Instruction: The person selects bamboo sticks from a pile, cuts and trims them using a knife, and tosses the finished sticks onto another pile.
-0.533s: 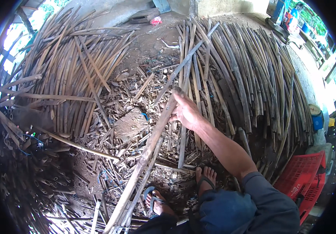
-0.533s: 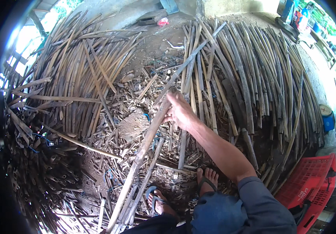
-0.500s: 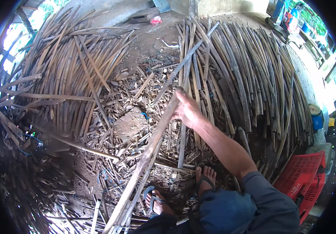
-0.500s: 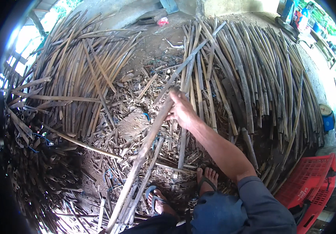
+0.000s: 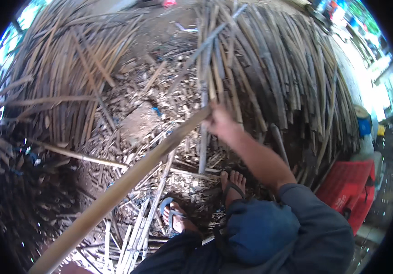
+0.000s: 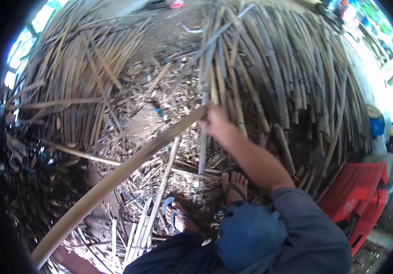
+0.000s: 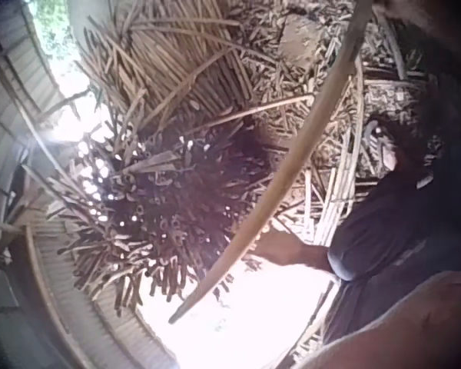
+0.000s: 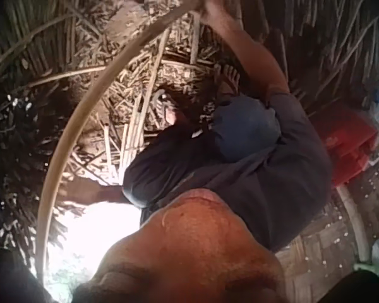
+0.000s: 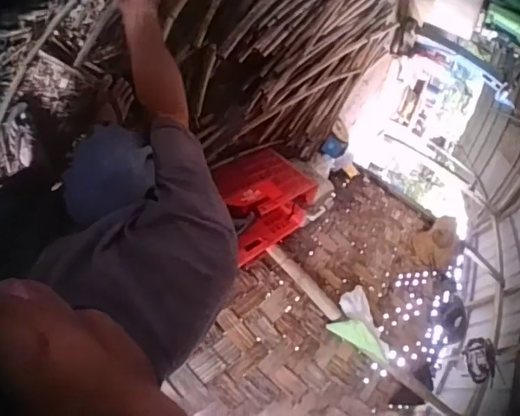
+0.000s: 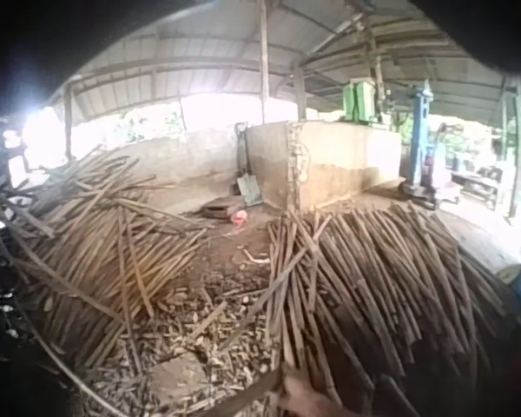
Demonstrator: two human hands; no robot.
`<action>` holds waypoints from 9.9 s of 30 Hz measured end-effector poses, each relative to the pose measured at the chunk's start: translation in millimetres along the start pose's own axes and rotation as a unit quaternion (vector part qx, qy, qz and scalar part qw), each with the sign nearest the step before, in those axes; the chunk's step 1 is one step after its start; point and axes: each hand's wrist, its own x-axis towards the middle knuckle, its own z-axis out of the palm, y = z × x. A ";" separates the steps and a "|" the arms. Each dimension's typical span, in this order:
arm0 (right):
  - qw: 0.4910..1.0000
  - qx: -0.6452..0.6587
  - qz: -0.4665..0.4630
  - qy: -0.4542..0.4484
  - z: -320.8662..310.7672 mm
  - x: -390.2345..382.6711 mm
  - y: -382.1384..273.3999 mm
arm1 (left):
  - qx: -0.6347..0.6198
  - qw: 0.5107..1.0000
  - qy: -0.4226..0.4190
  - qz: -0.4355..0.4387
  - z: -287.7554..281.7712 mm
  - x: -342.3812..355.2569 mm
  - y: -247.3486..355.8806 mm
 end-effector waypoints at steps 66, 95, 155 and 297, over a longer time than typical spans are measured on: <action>0.530 -0.786 -0.226 -0.226 187.8 172.0 171.8 | -0.040 0.962 -0.116 -0.244 -14.2 82.3 -182.5; 0.645 -0.724 -0.230 0.080 -52.2 -183.4 120.9 | -0.079 0.951 -0.230 -0.189 32.7 37.4 -96.3; 0.734 -0.558 -0.380 -0.073 -22.3 -172.6 159.9 | -0.033 0.951 -0.181 -0.248 -33.8 9.5 -117.4; 0.637 -0.749 -0.164 -0.080 -60.8 -178.1 135.3 | -0.296 0.939 0.162 0.066 -138.9 35.3 -24.9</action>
